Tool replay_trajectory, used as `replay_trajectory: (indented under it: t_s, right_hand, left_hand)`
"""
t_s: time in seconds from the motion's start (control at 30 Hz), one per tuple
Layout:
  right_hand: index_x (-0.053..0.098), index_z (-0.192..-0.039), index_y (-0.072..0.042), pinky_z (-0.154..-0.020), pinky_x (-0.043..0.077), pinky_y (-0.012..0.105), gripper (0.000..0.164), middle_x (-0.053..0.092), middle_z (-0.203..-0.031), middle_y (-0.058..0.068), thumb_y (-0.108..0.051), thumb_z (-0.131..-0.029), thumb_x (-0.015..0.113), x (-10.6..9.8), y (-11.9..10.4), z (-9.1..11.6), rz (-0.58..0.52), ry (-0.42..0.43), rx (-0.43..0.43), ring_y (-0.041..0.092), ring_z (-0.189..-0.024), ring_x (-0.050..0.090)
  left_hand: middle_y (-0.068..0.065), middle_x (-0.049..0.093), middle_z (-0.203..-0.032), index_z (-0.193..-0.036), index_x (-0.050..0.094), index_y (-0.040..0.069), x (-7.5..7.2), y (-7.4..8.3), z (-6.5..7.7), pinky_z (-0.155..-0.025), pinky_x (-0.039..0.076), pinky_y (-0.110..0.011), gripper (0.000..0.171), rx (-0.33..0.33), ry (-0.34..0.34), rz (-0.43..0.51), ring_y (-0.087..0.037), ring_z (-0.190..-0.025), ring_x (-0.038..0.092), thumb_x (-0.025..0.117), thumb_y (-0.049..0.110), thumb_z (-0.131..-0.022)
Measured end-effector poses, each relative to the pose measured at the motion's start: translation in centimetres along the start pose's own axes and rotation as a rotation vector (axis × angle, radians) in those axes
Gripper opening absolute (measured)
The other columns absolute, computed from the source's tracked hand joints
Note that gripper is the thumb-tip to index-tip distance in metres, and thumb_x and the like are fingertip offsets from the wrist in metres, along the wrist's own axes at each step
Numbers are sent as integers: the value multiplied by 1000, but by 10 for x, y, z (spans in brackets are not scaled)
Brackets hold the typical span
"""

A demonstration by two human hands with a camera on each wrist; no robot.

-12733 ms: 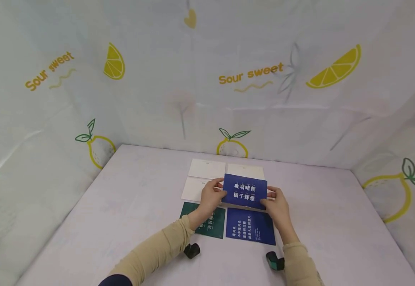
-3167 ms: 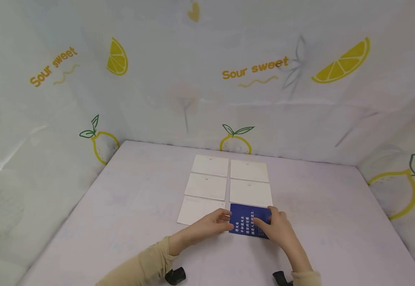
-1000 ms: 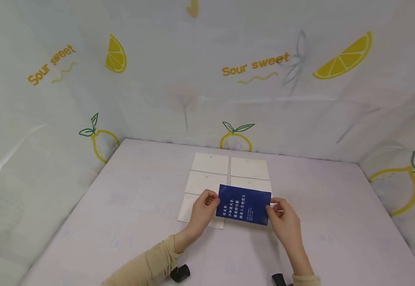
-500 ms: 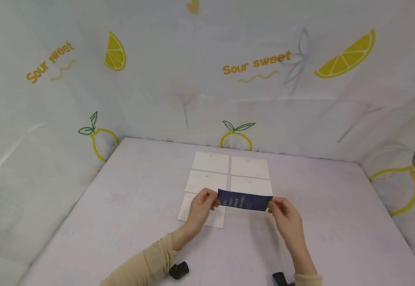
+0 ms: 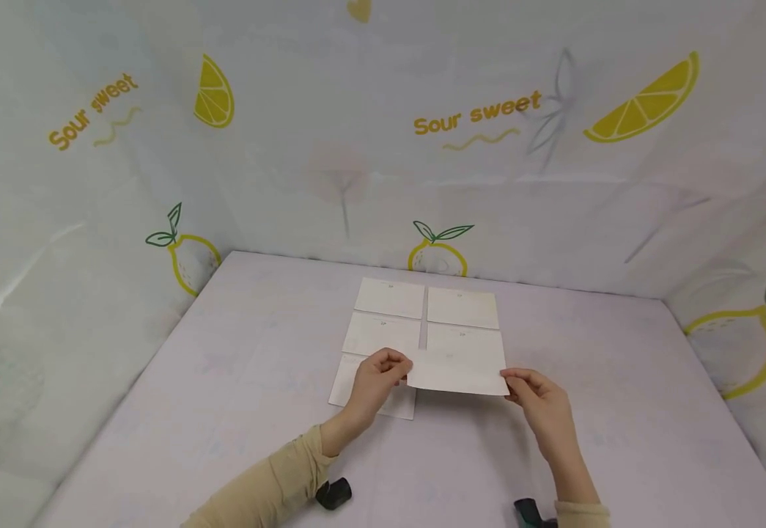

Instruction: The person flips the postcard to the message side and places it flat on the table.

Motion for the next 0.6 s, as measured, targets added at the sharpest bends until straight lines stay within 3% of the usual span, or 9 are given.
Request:
replay_trajectory:
  t_s: [0.07,0.23,0.47,0.6]
  right_hand:
    - [61,-117,-5,-76,52,15,58,62,-103,-16,-53,-86,56,-3,1,1,11,15,34,-3,-90,62]
    - [57,-125,-4,-73,51,18,55,60,-95,-25,-46,-89,57,-1,-27,13,189,-19,54,-7,-84,57]
    - [56,-126,-4,-59,41,22,50,66,-97,3,-39,-90,58,6,-39,22,474,-88,36,0,-72,49]
    - [57,-124,-3,-59,41,23,47,67,-97,8,-34,-90,60,11,-33,22,555,-139,22,3,-71,50]
  left_hand:
    - [-2,66,-77,-87,68,8,3,-2,-2,-65,45,-21,12,2,-24,-32,-9,-70,59,67,20,-83]
    - [-3,67,-82,-92,69,7,14,-4,-5,-64,45,-16,14,35,-105,-154,-1,-70,54,69,17,-81]
    - [-1,66,-79,-99,70,5,28,-4,-4,-60,44,-14,22,84,-202,-371,3,-66,51,71,17,-80]
    - [1,65,-76,-100,70,4,33,-4,-1,-59,42,-13,23,101,-233,-471,4,-65,49,71,16,-79]
Point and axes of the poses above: each hand's wrist, its own z-axis away from the middle knuckle, its own x-axis out of the palm, y = z × x, the point moved 10 cm from there along -z, towards the middle knuckle
